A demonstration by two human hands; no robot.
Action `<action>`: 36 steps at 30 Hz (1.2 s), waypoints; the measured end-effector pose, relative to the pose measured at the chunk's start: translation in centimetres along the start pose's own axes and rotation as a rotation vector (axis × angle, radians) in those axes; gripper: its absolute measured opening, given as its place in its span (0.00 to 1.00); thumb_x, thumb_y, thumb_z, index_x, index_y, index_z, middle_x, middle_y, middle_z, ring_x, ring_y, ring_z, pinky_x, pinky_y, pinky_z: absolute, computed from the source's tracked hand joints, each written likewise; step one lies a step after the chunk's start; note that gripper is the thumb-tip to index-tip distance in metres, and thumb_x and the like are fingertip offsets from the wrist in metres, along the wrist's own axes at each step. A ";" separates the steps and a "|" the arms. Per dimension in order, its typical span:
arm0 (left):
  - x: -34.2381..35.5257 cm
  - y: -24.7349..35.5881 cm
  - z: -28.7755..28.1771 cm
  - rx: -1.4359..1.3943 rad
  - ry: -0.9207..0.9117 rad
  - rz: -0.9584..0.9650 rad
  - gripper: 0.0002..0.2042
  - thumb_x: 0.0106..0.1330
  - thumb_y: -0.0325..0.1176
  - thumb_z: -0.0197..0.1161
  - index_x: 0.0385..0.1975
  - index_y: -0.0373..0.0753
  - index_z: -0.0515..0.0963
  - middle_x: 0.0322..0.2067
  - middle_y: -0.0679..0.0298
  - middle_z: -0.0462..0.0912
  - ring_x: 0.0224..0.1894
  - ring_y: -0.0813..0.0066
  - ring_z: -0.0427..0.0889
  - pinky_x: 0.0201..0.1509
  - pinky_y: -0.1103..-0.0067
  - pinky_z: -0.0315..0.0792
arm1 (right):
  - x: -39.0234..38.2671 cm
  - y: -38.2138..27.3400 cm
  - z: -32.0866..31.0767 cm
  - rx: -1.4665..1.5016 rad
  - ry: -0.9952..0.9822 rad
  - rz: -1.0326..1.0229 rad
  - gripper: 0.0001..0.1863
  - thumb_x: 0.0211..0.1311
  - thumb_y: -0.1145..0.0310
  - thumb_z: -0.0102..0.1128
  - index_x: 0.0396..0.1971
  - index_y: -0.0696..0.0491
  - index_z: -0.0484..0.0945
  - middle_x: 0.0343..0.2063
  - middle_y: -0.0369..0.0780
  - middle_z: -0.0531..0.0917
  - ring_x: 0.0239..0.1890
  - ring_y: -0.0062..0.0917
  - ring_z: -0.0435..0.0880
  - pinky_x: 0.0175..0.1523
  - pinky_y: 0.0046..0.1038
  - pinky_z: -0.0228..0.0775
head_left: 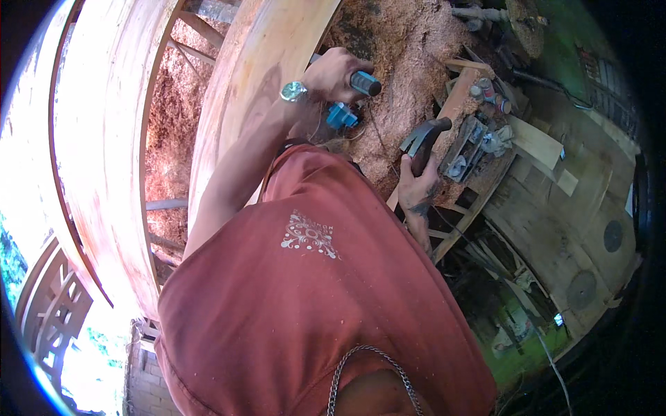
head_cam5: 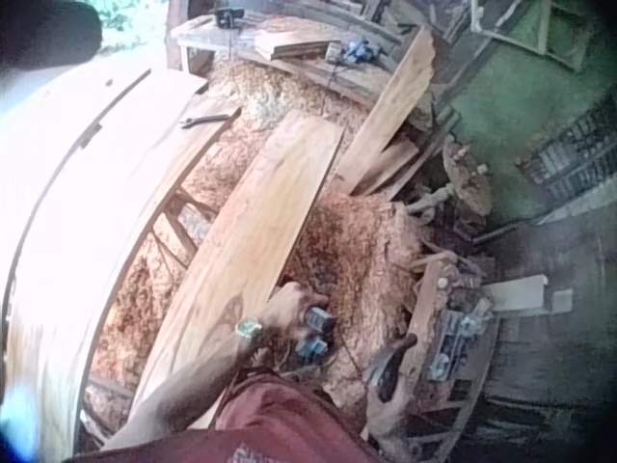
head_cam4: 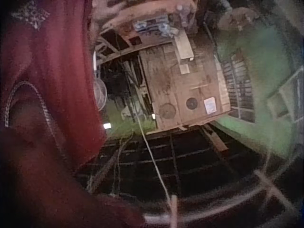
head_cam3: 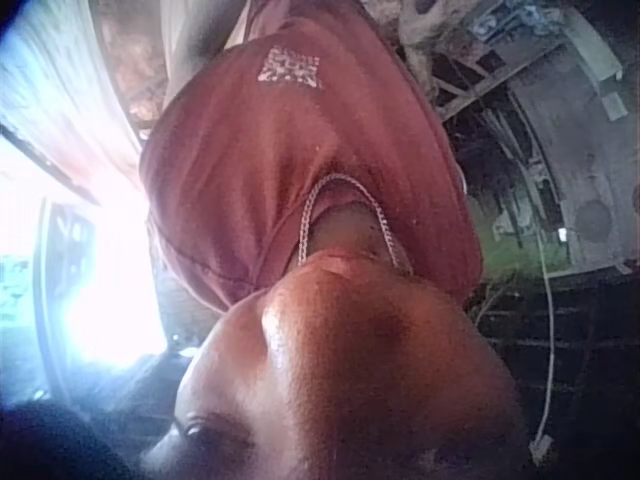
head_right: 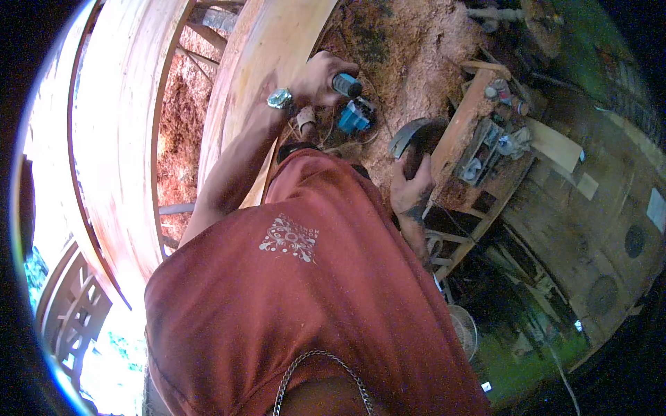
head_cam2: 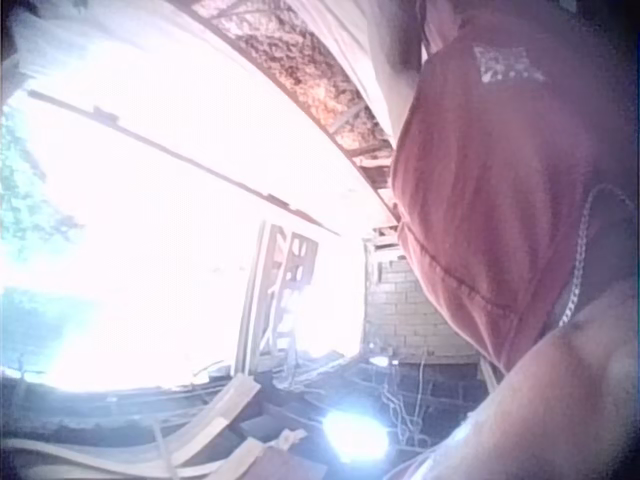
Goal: The person strikes a chisel with a hammer to carve into a large piece of wood.
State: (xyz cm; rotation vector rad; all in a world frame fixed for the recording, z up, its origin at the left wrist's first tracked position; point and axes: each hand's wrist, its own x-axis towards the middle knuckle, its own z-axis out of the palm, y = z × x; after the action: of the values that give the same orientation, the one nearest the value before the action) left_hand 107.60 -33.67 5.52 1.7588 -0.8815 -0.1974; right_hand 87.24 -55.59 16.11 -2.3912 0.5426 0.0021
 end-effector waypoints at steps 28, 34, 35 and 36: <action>1.1 -0.4 -0.5 0.069 -0.042 0.013 0.18 0.38 0.39 0.69 0.30 0.39 0.77 0.23 0.52 0.78 0.29 0.46 0.79 0.32 0.62 0.72 | 1.8 -0.8 0.0 0.022 0.011 -0.023 0.13 0.65 0.69 0.62 0.43 0.61 0.74 0.30 0.47 0.82 0.31 0.39 0.82 0.39 0.39 0.72; 1.9 -1.3 -0.9 0.088 0.085 0.025 0.17 0.39 0.38 0.70 0.31 0.39 0.78 0.24 0.54 0.80 0.29 0.49 0.81 0.33 0.63 0.73 | 2.0 -1.1 -0.4 0.003 0.032 -0.028 0.14 0.64 0.68 0.63 0.45 0.60 0.75 0.33 0.46 0.83 0.36 0.36 0.83 0.43 0.38 0.73; 1.9 -1.0 -1.4 0.089 0.084 0.020 0.17 0.39 0.38 0.70 0.31 0.39 0.78 0.24 0.54 0.80 0.29 0.49 0.81 0.33 0.63 0.73 | 2.6 -2.7 -0.5 0.083 0.046 -0.086 0.14 0.65 0.68 0.63 0.44 0.62 0.76 0.33 0.45 0.83 0.35 0.36 0.83 0.43 0.38 0.73; 2.2 -0.5 -2.0 0.046 0.080 -0.010 0.14 0.41 0.37 0.69 0.27 0.39 0.76 0.21 0.53 0.78 0.27 0.49 0.79 0.32 0.62 0.72 | 3.0 -4.0 -0.7 0.157 0.067 -0.134 0.14 0.65 0.68 0.63 0.43 0.63 0.77 0.32 0.44 0.84 0.35 0.36 0.84 0.43 0.38 0.74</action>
State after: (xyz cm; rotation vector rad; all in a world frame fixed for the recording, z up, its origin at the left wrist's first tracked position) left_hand 110.45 -33.59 6.48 1.8019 -0.8251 -0.1130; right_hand 91.43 -54.44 18.72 -2.2756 0.3970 -0.1736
